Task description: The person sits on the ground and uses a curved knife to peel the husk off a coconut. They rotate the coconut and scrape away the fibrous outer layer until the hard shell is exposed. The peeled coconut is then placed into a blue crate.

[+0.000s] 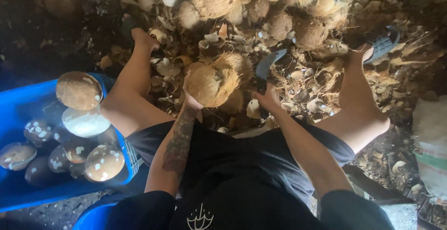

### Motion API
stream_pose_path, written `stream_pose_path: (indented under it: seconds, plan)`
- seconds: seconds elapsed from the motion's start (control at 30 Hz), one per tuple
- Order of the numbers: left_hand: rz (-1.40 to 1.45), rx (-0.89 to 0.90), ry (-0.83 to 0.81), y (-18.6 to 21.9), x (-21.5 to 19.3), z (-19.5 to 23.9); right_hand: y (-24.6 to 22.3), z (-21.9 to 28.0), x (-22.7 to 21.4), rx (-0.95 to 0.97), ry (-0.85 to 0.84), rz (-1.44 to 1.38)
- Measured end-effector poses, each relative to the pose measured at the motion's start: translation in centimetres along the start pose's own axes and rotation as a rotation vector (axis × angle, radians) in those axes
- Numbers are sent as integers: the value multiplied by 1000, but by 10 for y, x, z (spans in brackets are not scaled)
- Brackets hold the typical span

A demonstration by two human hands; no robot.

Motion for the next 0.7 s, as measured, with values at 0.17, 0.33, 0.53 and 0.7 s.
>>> stream_pose_path:
  seconds: [0.17,0.33,0.53,0.7]
  plan:
    - [13,-65,9,2,4,18,21,-18,15,-23,-88,93]
    - [12,-152,-3,-4,25,27,30,-20,22,-65,-113,412]
    - [-2,-218,-24,-13,58,49,-149,91,9,-645,-57,-754]
    - [-32,-259,-66,-12,91,73,-127,86,5,-403,178,-913]
Point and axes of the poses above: each hand's wrist, its own z-axis away from the middle knuckle, its own x-axis out of the palm, y = z × x, the point moved 8 cm from there along -z, towards the middle knuckle, and after that the axes turned 14 degrees about -z, right-handed, at the moved point
